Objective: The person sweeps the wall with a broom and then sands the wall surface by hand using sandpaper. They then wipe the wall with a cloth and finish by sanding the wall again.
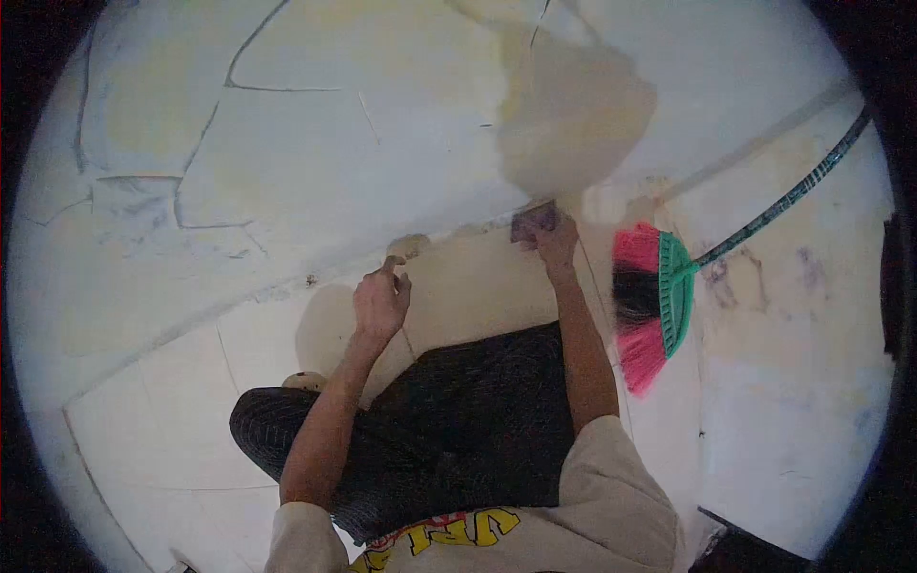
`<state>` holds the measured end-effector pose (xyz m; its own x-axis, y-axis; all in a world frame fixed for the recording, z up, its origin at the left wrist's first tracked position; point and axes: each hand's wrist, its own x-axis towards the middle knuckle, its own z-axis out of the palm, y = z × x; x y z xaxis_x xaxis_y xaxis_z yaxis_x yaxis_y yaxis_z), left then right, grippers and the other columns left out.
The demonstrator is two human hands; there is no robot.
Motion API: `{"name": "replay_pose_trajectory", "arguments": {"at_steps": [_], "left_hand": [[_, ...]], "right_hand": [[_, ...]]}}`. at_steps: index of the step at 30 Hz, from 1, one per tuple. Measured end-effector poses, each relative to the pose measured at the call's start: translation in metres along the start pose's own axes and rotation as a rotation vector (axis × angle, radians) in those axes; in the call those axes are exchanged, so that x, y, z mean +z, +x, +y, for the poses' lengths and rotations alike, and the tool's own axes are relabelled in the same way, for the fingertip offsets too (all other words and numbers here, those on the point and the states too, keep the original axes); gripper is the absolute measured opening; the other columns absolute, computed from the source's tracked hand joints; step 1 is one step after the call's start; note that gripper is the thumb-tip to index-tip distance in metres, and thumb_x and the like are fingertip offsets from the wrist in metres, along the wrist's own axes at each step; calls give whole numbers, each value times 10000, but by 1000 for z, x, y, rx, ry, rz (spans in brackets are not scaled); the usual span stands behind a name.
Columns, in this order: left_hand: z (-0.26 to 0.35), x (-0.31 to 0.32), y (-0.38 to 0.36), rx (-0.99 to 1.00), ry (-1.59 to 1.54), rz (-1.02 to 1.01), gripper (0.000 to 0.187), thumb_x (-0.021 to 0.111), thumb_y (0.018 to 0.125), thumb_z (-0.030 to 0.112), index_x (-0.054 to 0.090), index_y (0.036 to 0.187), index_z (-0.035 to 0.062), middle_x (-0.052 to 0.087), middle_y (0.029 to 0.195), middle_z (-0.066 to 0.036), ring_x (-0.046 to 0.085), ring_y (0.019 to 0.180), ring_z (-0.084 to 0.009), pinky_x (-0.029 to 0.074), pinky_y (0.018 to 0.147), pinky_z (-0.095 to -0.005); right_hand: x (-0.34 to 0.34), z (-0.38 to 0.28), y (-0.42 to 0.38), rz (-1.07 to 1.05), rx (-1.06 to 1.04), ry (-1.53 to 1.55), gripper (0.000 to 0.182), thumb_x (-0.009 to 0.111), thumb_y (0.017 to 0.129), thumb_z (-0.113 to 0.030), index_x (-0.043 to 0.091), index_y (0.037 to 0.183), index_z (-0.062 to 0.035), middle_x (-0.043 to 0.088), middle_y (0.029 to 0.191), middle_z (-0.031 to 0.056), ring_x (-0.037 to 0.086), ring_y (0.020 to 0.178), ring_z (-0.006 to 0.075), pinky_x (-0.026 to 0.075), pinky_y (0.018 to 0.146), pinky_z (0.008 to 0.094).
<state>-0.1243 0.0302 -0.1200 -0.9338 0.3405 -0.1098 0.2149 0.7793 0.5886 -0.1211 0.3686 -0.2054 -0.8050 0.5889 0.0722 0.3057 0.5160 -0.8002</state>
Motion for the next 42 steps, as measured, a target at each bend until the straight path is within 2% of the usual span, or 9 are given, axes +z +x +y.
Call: {"name": "replay_pose_trajectory", "arguments": {"at_steps": [5, 11, 17, 23, 26, 28, 34, 37, 42], "left_hand": [[-4, 6, 1, -5, 23, -2, 290, 571, 874, 166, 568, 1147, 67, 673, 751, -149, 663, 749, -336, 528, 706, -446], [3, -1, 3, -44, -32, -4, 271, 570, 867, 137, 570, 1127, 62, 673, 756, -152, 663, 757, -345, 527, 702, -446], [-3, 3, 1, -15, -71, 30, 233, 590, 857, 141, 597, 1077, 66, 667, 752, -161, 664, 744, -342, 525, 681, -449], [4, 0, 1, -20, -86, 5, 245, 602, 851, 136, 598, 1081, 52, 668, 755, -162, 668, 744, -338, 521, 673, -451], [0, 1, -1, 42, -53, 55, 246, 604, 857, 155, 615, 1097, 100, 690, 777, -117, 658, 644, -297, 516, 629, -426], [6, -2, 2, -33, -17, 4, 245, 607, 851, 134, 596, 1082, 54, 670, 746, -156, 671, 742, -331, 521, 674, -445], [-3, 5, 1, 41, -48, 15, 226, 595, 874, 162, 605, 1090, 97, 688, 784, -140, 669, 656, -274, 521, 628, -422], [-6, 7, 3, 67, -14, 31, 223, 599, 873, 156, 604, 1087, 93, 684, 778, -149, 673, 657, -272, 527, 643, -414], [2, 1, -1, 49, 4, 14, 211, 601, 867, 159, 607, 1068, 98, 682, 758, -127, 667, 659, -290, 518, 639, -424]], "right_hand": [[6, -7, -2, 172, -230, -244, 251, 694, 757, -177, 624, 930, -9, 676, 848, 149, 654, 761, 297, 506, 741, 395], [-12, -53, -12, -25, -9, 149, 215, 653, 796, -177, 616, 899, 8, 663, 755, 131, 627, 681, 291, 496, 718, 371], [-9, -29, -3, 275, -221, -262, 173, 643, 810, -141, 622, 895, 9, 655, 756, 169, 650, 717, 312, 483, 728, 395], [-35, -61, -11, -39, -205, -189, 170, 630, 826, -148, 608, 916, -5, 666, 821, 155, 642, 718, 330, 477, 780, 405], [-31, -48, -5, 53, 112, 65, 166, 591, 870, -157, 609, 952, -13, 659, 772, 124, 635, 665, 282, 492, 735, 384], [-16, -11, 1, 230, -659, -485, 183, 569, 906, -183, 602, 944, -7, 633, 717, 102, 623, 635, 217, 500, 648, 353], [-34, -13, 11, -130, -2, 514, 310, 640, 854, -212, 599, 1074, 2, 672, 883, 145, 656, 769, 268, 507, 736, 399], [-44, -44, -8, -69, -310, -221, 383, 674, 814, -187, 584, 1139, -5, 673, 939, 170, 662, 832, 298, 500, 783, 416], [-38, -8, 13, -1, -113, -124, 546, 734, 754, -191, 530, 1234, -26, 656, 996, 164, 643, 916, 312, 485, 862, 406]]}}
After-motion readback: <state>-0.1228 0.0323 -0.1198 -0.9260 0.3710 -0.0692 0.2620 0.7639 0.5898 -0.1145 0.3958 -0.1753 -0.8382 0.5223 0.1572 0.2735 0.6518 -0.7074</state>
